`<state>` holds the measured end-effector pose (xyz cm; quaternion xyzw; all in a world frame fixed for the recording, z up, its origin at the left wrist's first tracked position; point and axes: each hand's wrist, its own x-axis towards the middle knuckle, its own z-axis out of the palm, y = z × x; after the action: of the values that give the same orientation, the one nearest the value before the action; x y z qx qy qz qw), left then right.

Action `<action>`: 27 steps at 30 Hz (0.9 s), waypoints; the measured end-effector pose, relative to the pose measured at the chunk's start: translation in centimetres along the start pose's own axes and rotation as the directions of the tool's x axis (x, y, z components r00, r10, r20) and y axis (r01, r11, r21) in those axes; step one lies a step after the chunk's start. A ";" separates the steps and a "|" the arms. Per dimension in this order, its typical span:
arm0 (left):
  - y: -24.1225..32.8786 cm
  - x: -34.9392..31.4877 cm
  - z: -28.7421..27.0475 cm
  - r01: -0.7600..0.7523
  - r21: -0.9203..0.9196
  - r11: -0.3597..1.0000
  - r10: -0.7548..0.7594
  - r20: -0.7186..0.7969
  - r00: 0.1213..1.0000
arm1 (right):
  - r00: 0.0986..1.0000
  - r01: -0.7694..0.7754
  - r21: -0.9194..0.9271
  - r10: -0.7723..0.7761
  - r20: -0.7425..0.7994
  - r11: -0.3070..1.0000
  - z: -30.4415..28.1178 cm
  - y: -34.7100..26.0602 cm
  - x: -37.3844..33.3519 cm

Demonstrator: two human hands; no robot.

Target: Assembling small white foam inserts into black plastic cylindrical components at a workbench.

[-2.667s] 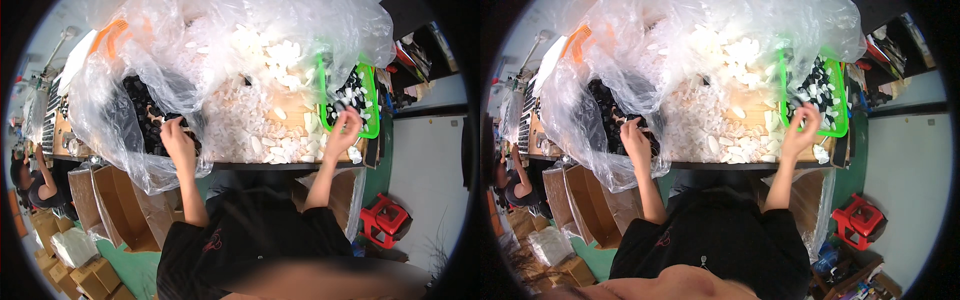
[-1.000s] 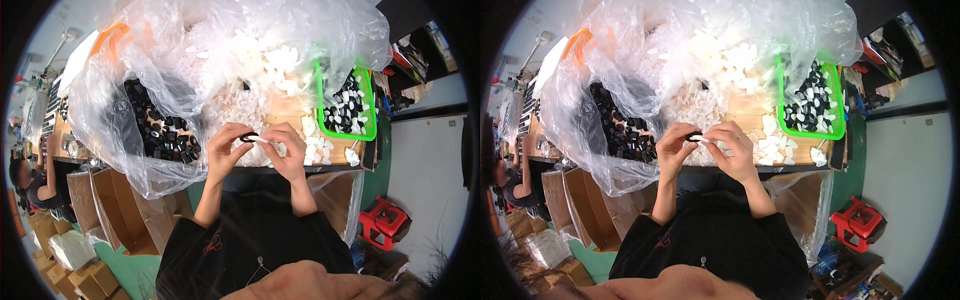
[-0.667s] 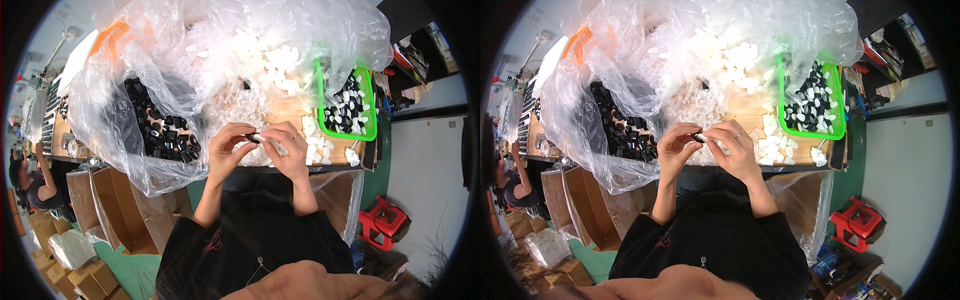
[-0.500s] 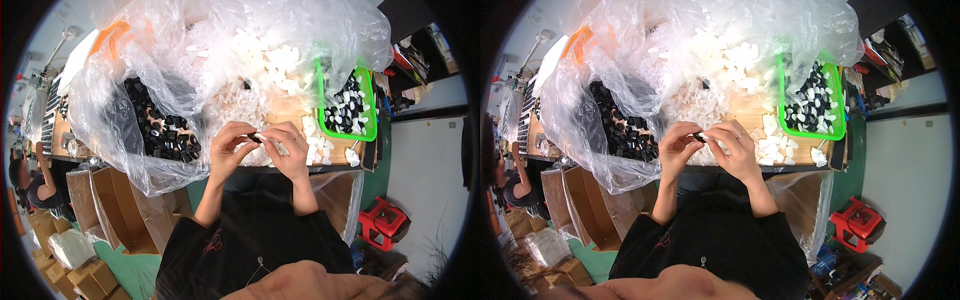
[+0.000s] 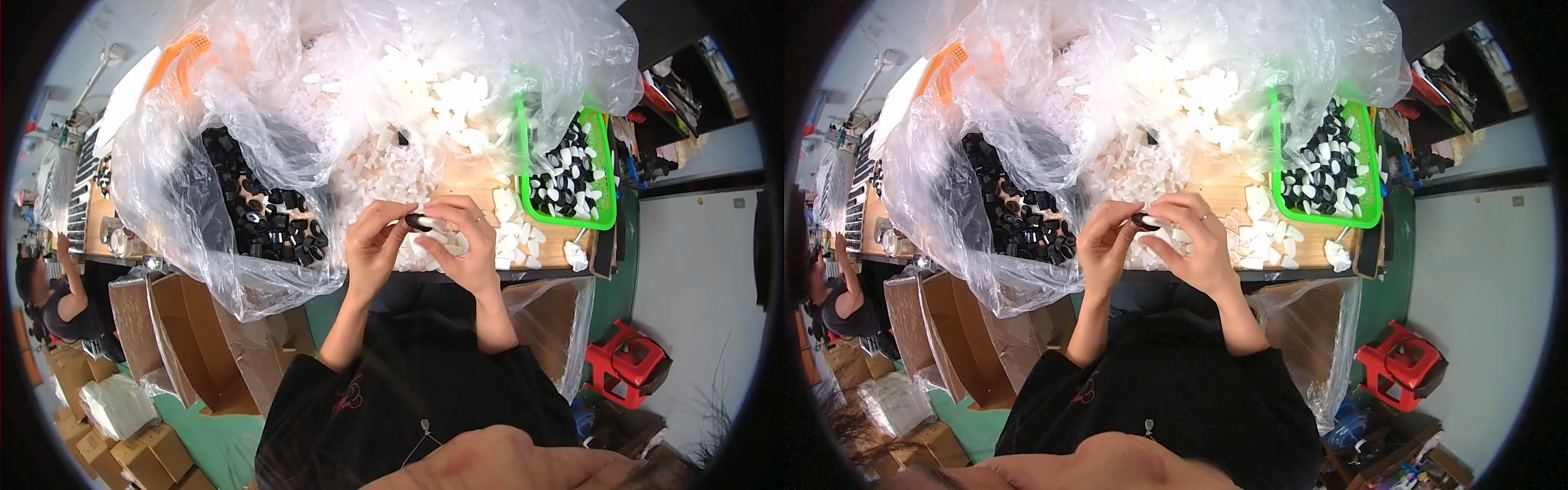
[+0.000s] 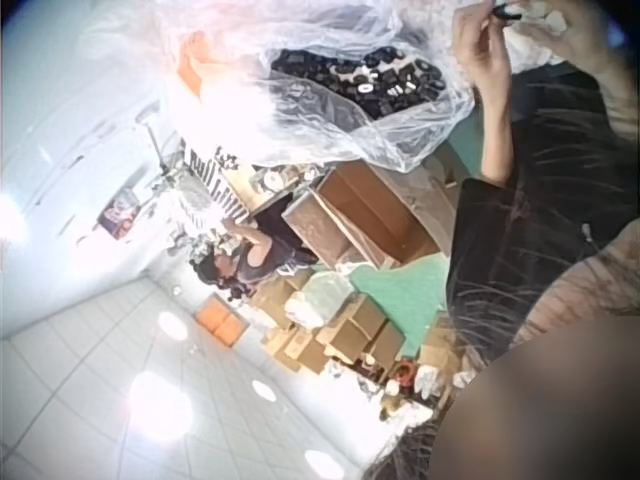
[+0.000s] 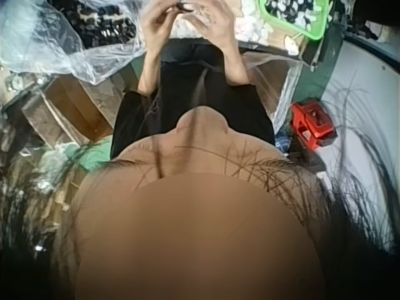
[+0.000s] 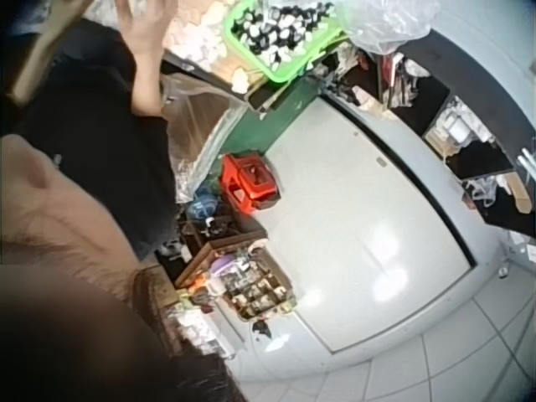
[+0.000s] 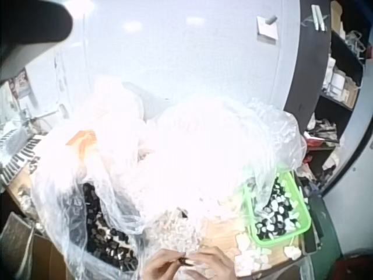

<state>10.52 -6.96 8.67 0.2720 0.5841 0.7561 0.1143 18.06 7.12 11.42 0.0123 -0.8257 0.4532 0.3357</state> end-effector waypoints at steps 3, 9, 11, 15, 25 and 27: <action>-0.4 -0.4 0.4 0.050 -0.003 0.999 -0.050 -0.039 0.998 | 0.989 -0.151 0.079 0.150 0.017 0.985 0.6 -0.1 -0.8; -0.7 -0.6 0.2 0.030 -0.041 0.999 -0.034 -0.095 0.995 | 0.968 -0.153 0.262 0.198 -0.154 0.953 1.4 0.8 -1.9; -1.0 -0.6 0.1 0.030 -0.047 0.998 -0.034 -0.101 0.994 | 0.983 -0.123 0.171 0.144 -0.112 0.978 1.1 0.6 -1.6; -1.3 -0.5 0.1 0.080 -0.154 0.985 -0.096 -0.103 0.990 | 0.979 -0.155 0.155 0.173 -0.105 0.976 1.1 0.4 -1.6; -0.7 0.1 -0.2 0.071 -0.086 0.994 -0.065 0.069 0.996 | 0.923 -0.344 0.458 0.385 0.006 0.820 0.7 0.8 -1.6; -0.6 -0.3 -0.1 0.120 -0.177 0.977 -0.112 0.051 0.992 | 0.904 -0.364 0.535 0.429 0.005 0.762 0.7 0.8 -1.6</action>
<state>10.61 -6.96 7.98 0.2415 0.5259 0.7921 0.1943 18.65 6.56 9.66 -0.0984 -0.6329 0.7212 0.2638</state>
